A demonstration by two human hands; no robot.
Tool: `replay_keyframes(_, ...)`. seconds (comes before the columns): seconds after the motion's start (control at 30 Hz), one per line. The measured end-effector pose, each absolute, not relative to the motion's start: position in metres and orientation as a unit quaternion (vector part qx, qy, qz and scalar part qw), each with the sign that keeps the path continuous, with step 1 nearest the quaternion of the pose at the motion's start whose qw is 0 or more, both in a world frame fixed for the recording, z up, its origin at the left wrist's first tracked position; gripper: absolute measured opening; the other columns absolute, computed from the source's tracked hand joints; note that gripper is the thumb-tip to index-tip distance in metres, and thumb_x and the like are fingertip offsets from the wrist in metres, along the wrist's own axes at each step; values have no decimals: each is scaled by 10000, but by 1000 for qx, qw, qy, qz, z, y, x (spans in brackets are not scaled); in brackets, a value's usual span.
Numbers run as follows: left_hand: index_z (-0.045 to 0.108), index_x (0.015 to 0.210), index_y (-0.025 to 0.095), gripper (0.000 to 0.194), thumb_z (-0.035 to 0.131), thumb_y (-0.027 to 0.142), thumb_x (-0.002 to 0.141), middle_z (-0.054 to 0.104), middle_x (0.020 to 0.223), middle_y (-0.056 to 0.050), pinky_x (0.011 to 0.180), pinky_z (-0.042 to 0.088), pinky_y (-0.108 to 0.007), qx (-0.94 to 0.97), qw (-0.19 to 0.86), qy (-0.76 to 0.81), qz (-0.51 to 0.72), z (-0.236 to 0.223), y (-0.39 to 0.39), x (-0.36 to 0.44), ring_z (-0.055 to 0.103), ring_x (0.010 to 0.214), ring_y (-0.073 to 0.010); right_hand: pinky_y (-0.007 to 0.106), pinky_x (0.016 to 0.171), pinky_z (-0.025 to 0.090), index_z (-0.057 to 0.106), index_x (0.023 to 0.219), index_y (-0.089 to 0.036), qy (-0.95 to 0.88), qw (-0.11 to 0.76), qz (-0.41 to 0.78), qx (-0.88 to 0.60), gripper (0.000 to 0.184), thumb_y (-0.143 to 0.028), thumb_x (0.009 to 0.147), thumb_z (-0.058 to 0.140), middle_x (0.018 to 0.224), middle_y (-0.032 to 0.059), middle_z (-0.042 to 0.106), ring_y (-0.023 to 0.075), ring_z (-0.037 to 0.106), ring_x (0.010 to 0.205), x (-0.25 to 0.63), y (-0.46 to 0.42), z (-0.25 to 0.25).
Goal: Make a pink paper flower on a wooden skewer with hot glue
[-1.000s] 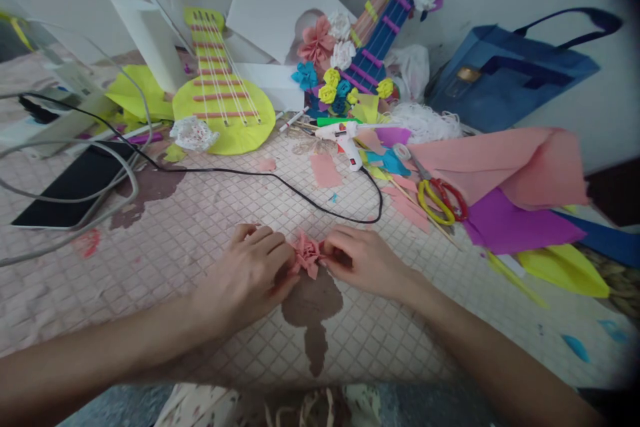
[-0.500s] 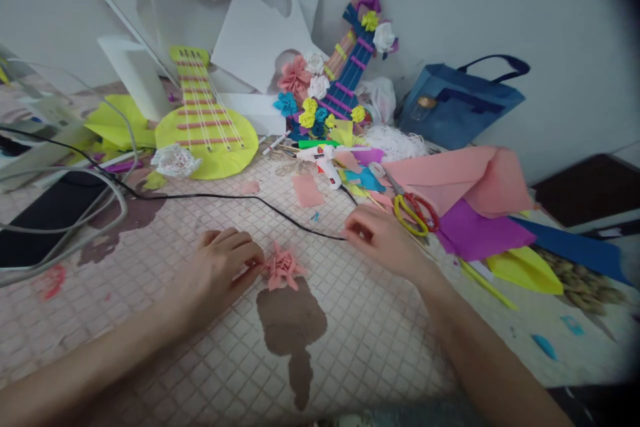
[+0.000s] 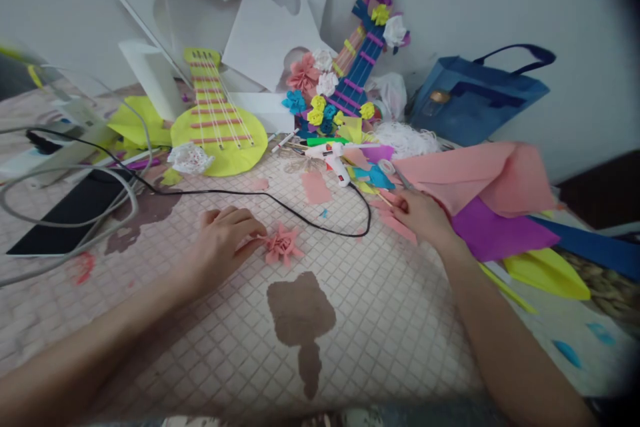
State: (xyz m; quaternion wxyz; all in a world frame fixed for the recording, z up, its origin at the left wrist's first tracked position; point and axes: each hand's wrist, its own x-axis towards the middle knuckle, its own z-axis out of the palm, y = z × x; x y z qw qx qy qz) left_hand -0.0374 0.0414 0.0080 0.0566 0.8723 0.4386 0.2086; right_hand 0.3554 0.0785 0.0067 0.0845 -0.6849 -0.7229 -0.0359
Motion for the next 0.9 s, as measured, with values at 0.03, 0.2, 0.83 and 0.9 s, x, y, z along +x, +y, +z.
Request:
replay_keyframes(0.03,616,862,232,55,561,236,857,639,870,6,779,296,-354,872,59,439,210,8,42,-38,559,871,-194,257,535,289,528,726,-204,-720,82,-39,-688,40,-216,764,525,709,26,620,167,542,656,355,77,8)
replay_keyframes(0.2,609,868,224,75,541,203,844,638,882,-1,778,305,-357,869,58,438,224,10,42,-38,569,870,-197,258,516,295,513,724,-208,-714,92,-48,-692,109,-293,791,523,688,28,606,174,538,612,360,67,26)
replay_keyframes(0.83,554,930,209,131,505,131,836,589,964,-22,819,354,-367,869,114,409,255,18,23,-26,509,940,-199,295,756,487,561,1001,-188,-889,222,103,-386,179,-155,936,398,961,65,594,164,577,885,216,6,13)
replay_keyframes(0.9,556,930,212,114,521,153,839,587,962,-19,823,351,-369,871,118,406,251,17,22,-25,504,938,-199,300,757,486,568,970,-177,-898,216,91,-373,176,-165,941,395,952,71,592,170,572,879,213,8,9)
